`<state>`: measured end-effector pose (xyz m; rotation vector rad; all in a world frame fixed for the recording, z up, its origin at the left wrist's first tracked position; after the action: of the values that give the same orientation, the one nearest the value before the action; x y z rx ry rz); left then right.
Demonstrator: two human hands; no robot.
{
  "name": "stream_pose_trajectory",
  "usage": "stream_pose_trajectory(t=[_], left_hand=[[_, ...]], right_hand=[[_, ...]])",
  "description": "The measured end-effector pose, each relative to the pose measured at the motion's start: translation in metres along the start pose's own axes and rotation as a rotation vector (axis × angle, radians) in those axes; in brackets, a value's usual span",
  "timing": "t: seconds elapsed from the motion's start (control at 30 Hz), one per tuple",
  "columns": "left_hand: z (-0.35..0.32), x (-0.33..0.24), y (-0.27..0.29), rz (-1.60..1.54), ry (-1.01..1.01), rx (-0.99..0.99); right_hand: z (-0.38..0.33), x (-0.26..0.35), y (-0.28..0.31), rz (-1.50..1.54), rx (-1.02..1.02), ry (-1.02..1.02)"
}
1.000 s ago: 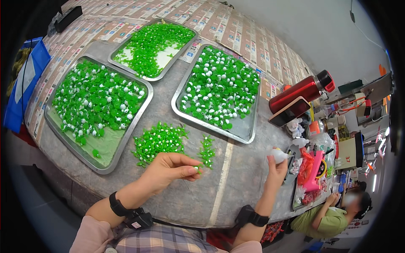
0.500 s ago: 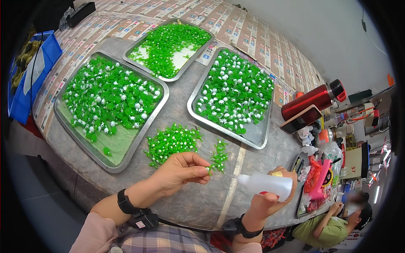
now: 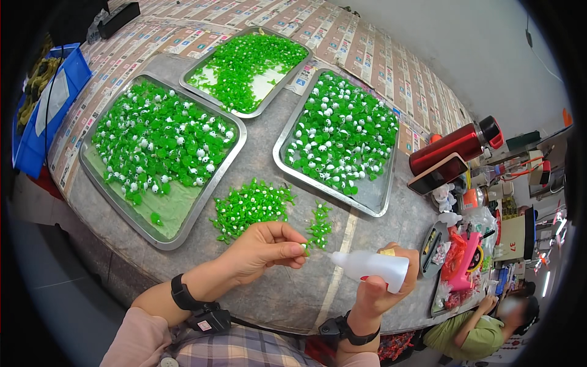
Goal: Assembling small green and white plastic parts, likely for toys or artificial plants, using a glue bottle.
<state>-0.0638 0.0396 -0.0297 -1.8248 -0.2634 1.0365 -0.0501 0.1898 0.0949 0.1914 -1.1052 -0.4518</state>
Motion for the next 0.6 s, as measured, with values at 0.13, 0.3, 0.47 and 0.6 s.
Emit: stream_pose_trajectory(t=[0.13, 0.3, 0.47, 0.6], left_hand=[[0.000, 0.000, -0.001, 0.002, 0.013, -0.003], [0.000, 0.001, 0.000, -0.004, 0.020, -0.006], [0.000, 0.001, 0.000, 0.001, 0.015, -0.004], [-0.002, -0.012, -0.001, 0.168, -0.128, -0.044]], right_hand=[[-0.003, -0.002, 0.007, 0.151, -0.105, 0.020], [-0.001, -0.002, 0.006, -0.047, -0.094, -0.060], [-0.002, -0.004, 0.008, 0.027, -0.115, 0.002], [-0.004, -0.006, 0.016, 0.133, -0.159, 0.035]])
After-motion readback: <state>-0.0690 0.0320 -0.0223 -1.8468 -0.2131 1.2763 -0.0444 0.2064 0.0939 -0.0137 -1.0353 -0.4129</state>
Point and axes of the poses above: each hand's wrist, its own z-axis towards the middle knuckle, its own y-axis out of the back of the hand, x = y × z, the point moved 8 cm from there along z, towards the middle knuckle, and after that the axes turned 10 degrees about x, right-handed, at the moved point
